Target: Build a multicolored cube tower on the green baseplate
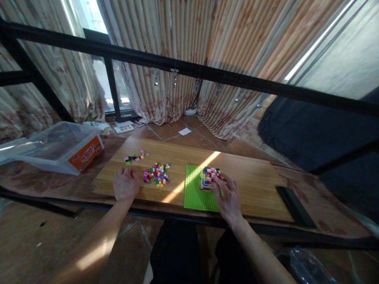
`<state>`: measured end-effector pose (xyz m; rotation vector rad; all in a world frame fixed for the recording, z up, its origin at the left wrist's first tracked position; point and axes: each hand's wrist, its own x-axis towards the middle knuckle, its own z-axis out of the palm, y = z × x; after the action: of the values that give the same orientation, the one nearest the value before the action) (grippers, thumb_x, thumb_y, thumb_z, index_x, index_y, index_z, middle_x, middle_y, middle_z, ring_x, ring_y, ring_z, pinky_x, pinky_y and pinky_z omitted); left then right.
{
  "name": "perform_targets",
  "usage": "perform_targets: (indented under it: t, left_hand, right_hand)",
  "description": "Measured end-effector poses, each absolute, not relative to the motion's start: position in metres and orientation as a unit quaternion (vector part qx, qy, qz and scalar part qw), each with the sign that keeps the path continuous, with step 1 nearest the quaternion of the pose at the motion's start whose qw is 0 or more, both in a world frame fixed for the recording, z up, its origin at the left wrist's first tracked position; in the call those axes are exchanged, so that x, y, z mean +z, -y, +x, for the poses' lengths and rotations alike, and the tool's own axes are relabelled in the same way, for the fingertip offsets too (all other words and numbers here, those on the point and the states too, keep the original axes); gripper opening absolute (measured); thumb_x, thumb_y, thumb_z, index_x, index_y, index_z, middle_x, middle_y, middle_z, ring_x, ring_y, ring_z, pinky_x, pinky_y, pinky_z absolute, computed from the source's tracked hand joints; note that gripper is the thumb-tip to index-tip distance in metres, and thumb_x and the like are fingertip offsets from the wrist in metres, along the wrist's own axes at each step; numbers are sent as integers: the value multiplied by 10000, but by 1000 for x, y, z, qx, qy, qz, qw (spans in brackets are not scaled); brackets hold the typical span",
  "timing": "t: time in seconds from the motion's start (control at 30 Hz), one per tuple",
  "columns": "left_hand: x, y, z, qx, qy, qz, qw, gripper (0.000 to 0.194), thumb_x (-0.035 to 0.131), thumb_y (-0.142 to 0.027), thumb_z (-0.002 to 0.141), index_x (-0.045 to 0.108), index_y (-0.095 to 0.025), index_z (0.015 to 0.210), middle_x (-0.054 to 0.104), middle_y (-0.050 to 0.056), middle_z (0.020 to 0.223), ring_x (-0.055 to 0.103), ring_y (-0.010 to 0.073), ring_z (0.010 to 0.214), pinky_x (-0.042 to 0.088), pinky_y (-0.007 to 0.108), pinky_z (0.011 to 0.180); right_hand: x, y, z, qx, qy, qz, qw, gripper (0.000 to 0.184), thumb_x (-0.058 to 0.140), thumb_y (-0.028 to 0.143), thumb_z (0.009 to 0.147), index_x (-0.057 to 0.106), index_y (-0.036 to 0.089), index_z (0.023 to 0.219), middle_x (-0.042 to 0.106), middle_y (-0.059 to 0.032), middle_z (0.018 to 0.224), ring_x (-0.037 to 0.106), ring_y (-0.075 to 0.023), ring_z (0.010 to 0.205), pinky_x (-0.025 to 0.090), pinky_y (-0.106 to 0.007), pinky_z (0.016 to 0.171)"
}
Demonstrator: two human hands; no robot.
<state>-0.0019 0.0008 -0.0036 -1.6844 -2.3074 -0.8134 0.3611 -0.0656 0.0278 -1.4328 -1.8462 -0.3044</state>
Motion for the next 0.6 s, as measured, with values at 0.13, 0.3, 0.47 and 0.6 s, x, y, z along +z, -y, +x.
perform_targets:
  t: [0.13,0.3,0.47,0.6]
  left_hand:
    - [-7,-2,-3,-272,775,-563,86,318,378,-242,853,666,-140,941,625,156,954,556,306,961,445,420,875]
    - [-9,-3,-5,-275,773,-564,92,316,382,-245,852,666,-146,947,628,150,959,557,306,970,441,418,878]
    - [-8,-3,-5,-264,771,-571,94,320,384,-251,853,668,-135,948,631,158,950,561,302,947,447,413,860]
    - [-8,-3,-5,-267,772,-570,94,325,378,-257,860,665,-131,945,629,164,962,553,305,960,447,406,852]
  right_hand:
    - [27,66,360,-104,720,-570,383,287,500,290,949,653,266,1191,566,-115,1258,534,-250,1080,493,-472,926]
    - [23,65,360,-90,714,-572,394,282,486,293,952,651,286,1181,566,-107,1243,524,-253,1148,486,-481,951]
    - [21,69,358,-59,707,-586,391,322,478,316,955,619,279,1242,528,-112,1293,505,-261,1202,465,-489,1003]
    - [32,79,353,-35,679,-596,426,379,490,331,952,551,281,1323,455,-118,1396,507,-260,1222,480,-479,993]
